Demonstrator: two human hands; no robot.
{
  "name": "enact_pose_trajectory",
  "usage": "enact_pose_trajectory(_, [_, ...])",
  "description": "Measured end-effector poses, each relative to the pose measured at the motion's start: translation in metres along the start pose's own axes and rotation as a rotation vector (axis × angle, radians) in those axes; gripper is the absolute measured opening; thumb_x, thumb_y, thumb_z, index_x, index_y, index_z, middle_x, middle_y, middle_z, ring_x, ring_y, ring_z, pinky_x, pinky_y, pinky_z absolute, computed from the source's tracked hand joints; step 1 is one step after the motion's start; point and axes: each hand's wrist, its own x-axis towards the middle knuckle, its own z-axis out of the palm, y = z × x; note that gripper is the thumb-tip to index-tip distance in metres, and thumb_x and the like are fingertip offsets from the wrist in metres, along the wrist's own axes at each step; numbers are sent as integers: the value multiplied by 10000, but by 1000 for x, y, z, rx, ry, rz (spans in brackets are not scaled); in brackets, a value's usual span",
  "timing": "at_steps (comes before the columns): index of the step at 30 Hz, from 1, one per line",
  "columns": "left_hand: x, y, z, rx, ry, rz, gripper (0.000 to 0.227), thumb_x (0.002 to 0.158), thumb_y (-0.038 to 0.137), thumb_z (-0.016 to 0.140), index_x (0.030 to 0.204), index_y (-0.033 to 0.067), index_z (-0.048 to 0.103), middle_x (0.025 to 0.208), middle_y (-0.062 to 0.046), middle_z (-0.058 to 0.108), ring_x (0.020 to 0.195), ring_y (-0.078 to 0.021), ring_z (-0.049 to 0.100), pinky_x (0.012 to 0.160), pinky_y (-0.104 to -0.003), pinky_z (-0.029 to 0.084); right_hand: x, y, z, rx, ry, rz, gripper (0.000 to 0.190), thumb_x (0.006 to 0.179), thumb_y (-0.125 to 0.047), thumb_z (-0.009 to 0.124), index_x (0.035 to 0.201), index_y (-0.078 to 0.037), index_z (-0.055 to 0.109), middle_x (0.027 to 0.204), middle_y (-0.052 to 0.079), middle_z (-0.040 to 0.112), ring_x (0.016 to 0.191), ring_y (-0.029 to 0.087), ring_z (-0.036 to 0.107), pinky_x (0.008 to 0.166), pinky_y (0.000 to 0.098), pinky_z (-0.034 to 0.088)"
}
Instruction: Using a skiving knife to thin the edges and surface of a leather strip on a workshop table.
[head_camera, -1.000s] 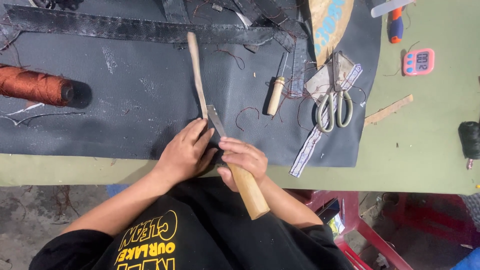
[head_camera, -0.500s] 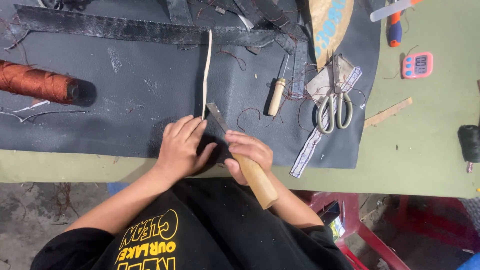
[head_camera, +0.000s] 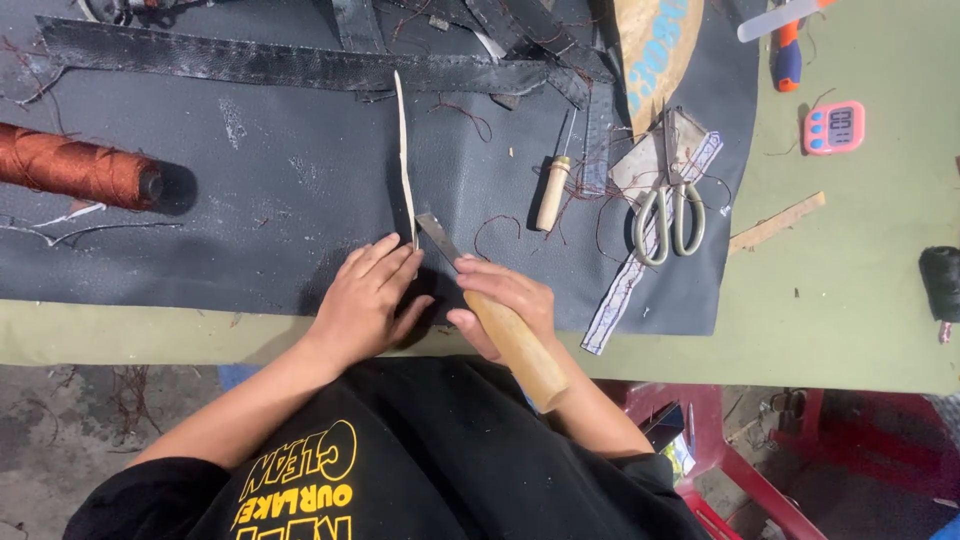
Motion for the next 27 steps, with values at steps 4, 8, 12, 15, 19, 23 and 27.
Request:
enact_pose_trajectory(4, [0,-4,-1,-107,-40,-21,578,850,395,790,1277,17,700,1204,-161,719,1262,-361,633,1040,-495,490,0,-6,-6,43,52,-25,301,839,-213,855,1001,28,777,1075,225,789,1076,392,751,921,451,607])
enact_pose_trajectory(8, [5,2,-4,4,-51,-30,580,802,444,821,1208,39,737,1239,-150,677,1308,-383,583,1067,-533,470,-4,3,1,95,61,-48,315,816,-204,878,993,36,778,1079,242,781,1080,407,745,937,472,604])
enact_pose_trajectory(12, [0,2,0,79,-89,-14,566,786,452,807,1184,56,736,1247,-149,646,1320,-379,563,1078,-549,460,-15,9,12,95,-4,-57,307,805,-187,879,1001,28,780,1075,235,783,1070,424,747,925,494,610])
enact_pose_trajectory(15, [0,1,2,96,-107,5,589,786,463,786,1202,52,717,1271,-147,634,1329,-354,556,1096,-533,441,-14,6,18,20,-20,-95,293,827,-213,864,989,18,781,1077,218,786,1049,406,762,929,482,621])
enact_pose_trajectory(19, [2,0,2,105,-90,27,569,767,450,783,1177,60,728,1273,-134,624,1330,-344,541,1101,-546,415,-8,6,24,-81,-16,-91,224,850,-206,830,988,-35,783,1101,151,787,1068,368,763,913,454,636])
enact_pose_trajectory(23, [-2,-3,7,126,-44,75,585,709,381,780,1185,47,717,1303,-145,590,1305,-366,527,1072,-573,420,2,24,42,-153,0,-154,180,845,-195,825,969,-72,781,1104,117,781,1056,353,764,912,426,643])
enact_pose_trajectory(27, [0,1,-3,149,-67,77,569,742,412,733,1201,77,720,1313,-130,597,1316,-348,520,1086,-560,394,13,9,36,-177,-27,-141,194,842,-203,820,989,-82,780,1096,106,781,1055,348,762,896,430,648])
